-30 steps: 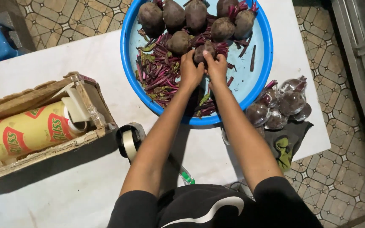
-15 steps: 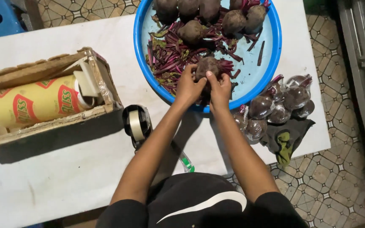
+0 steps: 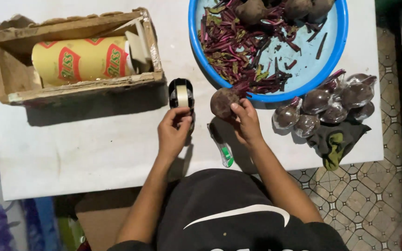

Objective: Wrapping individual beets in plastic film and securing them with tape at a packaging station.

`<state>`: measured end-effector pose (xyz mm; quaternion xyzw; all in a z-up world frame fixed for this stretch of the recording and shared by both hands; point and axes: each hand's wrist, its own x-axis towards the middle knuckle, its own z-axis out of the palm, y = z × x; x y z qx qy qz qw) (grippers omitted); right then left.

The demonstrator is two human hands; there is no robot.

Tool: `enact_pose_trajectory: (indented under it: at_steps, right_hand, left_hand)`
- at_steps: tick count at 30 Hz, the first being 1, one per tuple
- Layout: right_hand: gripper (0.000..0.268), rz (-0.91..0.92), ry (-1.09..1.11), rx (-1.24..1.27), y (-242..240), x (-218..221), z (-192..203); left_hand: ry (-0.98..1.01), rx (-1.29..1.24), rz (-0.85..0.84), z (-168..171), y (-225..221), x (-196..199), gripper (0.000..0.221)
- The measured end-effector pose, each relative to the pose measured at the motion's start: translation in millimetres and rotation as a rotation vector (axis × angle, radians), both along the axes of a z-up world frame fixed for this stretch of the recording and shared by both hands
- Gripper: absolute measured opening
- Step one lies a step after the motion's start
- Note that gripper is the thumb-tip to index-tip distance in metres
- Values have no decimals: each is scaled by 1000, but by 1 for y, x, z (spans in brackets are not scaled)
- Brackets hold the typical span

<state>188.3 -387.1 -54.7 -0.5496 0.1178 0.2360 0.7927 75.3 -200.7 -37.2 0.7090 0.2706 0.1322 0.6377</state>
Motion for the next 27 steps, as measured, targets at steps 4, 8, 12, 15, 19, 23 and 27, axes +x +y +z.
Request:
enact_pose_trajectory:
  at_steps: [4,8,12,15,19,23,27]
  right_hand:
    - [34,39,-22,-54,-1,-25,-43]
    - [36,105,-36,-86,27,-55,-8]
    - [38,208,-89,-85,69,-74,23]
    - [39,247,-93,-29,112,-89,40]
    - [40,291,-124,-21,149,-101,-10]
    - [44,307,-24,-34,204,-124,22]
    - [57,322,72,-33,238,-131,-16]
  left_hand:
    - [108,-4,100,-17,37,-34,16]
    - [186,1,53,-18,46,-54,14]
    - [29,-176,-13,0,46,-67,60]
    - [72,-71,-78,42,62,-82,87]
    - [54,11,-46,47,94,-100,92]
    - [-2,117,66,26,128,-112,89]
    - [110,184,55,14,168,-121,83]
